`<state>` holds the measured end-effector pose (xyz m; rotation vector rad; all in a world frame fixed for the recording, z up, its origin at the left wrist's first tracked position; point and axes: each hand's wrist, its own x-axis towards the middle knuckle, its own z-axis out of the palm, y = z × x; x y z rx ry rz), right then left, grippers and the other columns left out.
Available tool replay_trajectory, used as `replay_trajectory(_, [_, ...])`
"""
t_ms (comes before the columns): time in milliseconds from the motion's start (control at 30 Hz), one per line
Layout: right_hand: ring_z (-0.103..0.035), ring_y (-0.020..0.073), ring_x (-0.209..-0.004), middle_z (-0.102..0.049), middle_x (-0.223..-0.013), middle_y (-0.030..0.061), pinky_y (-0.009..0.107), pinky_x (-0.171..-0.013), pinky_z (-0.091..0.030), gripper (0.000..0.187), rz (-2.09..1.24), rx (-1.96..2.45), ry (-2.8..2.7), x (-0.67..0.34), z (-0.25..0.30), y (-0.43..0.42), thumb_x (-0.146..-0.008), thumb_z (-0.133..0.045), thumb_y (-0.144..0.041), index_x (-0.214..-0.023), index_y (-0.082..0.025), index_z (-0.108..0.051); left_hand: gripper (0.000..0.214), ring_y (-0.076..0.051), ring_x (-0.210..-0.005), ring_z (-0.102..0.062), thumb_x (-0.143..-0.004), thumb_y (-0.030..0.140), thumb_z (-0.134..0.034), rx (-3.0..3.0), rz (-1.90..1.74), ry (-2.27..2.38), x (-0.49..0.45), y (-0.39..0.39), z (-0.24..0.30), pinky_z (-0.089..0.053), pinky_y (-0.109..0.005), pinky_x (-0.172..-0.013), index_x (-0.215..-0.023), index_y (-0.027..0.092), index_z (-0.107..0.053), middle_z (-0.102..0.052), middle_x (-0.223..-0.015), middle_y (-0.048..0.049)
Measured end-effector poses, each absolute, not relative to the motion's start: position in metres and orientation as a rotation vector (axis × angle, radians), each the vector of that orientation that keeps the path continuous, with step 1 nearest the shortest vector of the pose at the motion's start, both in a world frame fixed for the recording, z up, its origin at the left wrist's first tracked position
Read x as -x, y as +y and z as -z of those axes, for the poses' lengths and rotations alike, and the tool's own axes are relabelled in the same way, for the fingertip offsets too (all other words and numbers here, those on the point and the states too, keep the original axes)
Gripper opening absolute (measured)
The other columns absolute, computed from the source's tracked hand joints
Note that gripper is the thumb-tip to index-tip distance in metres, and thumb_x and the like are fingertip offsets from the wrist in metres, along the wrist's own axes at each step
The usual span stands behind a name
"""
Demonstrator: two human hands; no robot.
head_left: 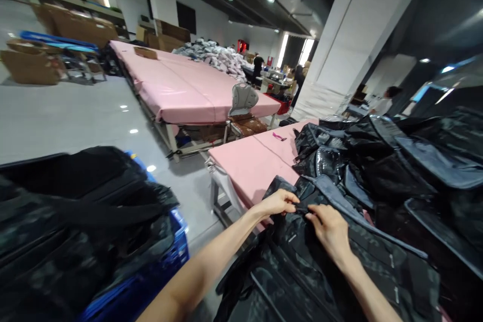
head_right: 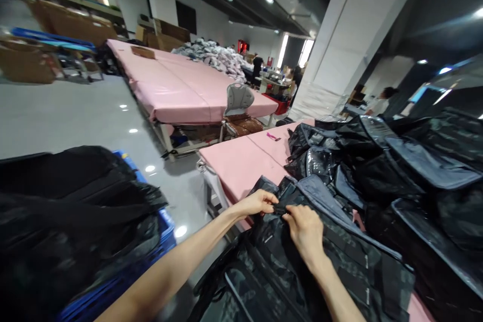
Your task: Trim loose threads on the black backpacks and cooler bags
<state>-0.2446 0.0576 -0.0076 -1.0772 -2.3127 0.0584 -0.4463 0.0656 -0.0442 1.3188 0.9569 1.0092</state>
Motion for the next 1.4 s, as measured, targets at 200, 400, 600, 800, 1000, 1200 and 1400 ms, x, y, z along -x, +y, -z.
replay_trajectory(200, [-0.06,0.0147,-0.065,-0.066,-0.076,0.0007,0.024,-0.058,-0.045,0.029,-0.083,1.13,-2.23,0.256,0.004,0.053,-0.09,-0.04,-0.039,-0.086,-0.021,-0.062,0.027,-0.006,-0.05,-0.038,-0.06,0.017,-0.058,-1.301,-1.051,0.97,0.446,0.061,0.05,-0.031,-0.019,-0.05,-0.085,0.011,-0.066,-0.046,-0.054,0.0065])
replay_trajectory(400, [-0.061,0.0181,-0.071,-0.063,-0.088,0.004,0.025,-0.057,-0.043,0.026,-0.031,1.19,-2.217,0.278,0.018,0.046,-0.081,-0.053,-0.037,-0.101,-0.021,-0.06,0.027,-0.006,-0.053,-0.04,-0.057,0.014,-0.056,-1.222,-1.072,0.97,0.443,0.053,0.042,-0.027,-0.019,-0.05,-0.082,0.011,-0.067,-0.054,-0.059,0.0031])
replay_trajectory(600, [-0.058,0.0152,-0.071,-0.062,-0.086,0.0032,0.022,-0.058,-0.037,0.028,-0.273,1.135,-2.085,0.285,0.022,0.043,-0.076,-0.046,-0.02,-0.095,-0.025,-0.067,0.027,-0.005,-0.049,-0.036,-0.055,0.017,-0.06,-1.168,-1.125,0.994,0.439,0.052,0.041,-0.024,-0.02,-0.049,-0.08,0.009,-0.068,-0.05,-0.054,0.0038])
replay_trajectory(800, [-0.054,0.0151,-0.059,-0.062,-0.068,0.004,0.024,-0.054,-0.038,0.027,-0.613,1.127,-1.823,0.279,0.019,0.057,-0.075,-0.052,-0.039,-0.073,-0.017,-0.066,0.028,-0.006,-0.049,-0.038,-0.06,0.021,-0.063,-1.241,-1.141,1.018,0.438,0.054,0.048,-0.03,-0.02,-0.051,-0.084,0.008,-0.068,-0.047,-0.053,0.0046])
replay_trajectory(1000, [-0.043,0.0111,-0.046,-0.057,-0.057,0.0026,0.022,-0.039,-0.029,0.046,-0.802,1.137,-1.582,0.261,0.001,0.072,-0.063,-0.063,-0.056,-0.075,-0.012,-0.068,0.032,-0.008,-0.061,-0.047,-0.068,0.021,-0.062,-1.696,-1.236,1.28,0.441,0.046,0.016,-0.039,-0.022,-0.064,-0.099,0.018,-0.067,-0.061,-0.095,-0.0023])
replay_trajectory(1200, [-0.045,0.0115,-0.047,-0.058,-0.059,0.0038,0.023,-0.042,-0.032,0.051,-0.863,1.124,-1.513,0.249,-0.015,0.075,-0.056,-0.068,-0.058,-0.077,-0.011,-0.069,0.021,-0.012,-0.077,-0.055,-0.076,0.021,-0.057,-1.916,-1.276,1.049,0.415,0.058,-0.012,-0.041,-0.022,-0.074,-0.094,0.02,-0.069,-0.066,-0.091,-0.0006])
replay_trajectory(1400, [-0.058,0.021,-0.083,-0.065,-0.091,0.0077,0.031,-0.071,-0.045,0.037,-0.549,1.064,-1.648,0.24,-0.013,0.073,-0.068,-0.064,-0.047,-0.089,-0.018,-0.068,0.02,-0.008,-0.059,-0.046,-0.07,0.022,-0.061,-1.494,-1.389,0.992,0.399,0.062,-0.003,-0.035,-0.02,-0.056,-0.083,0.012,-0.072,-0.061,-0.074,-0.002])
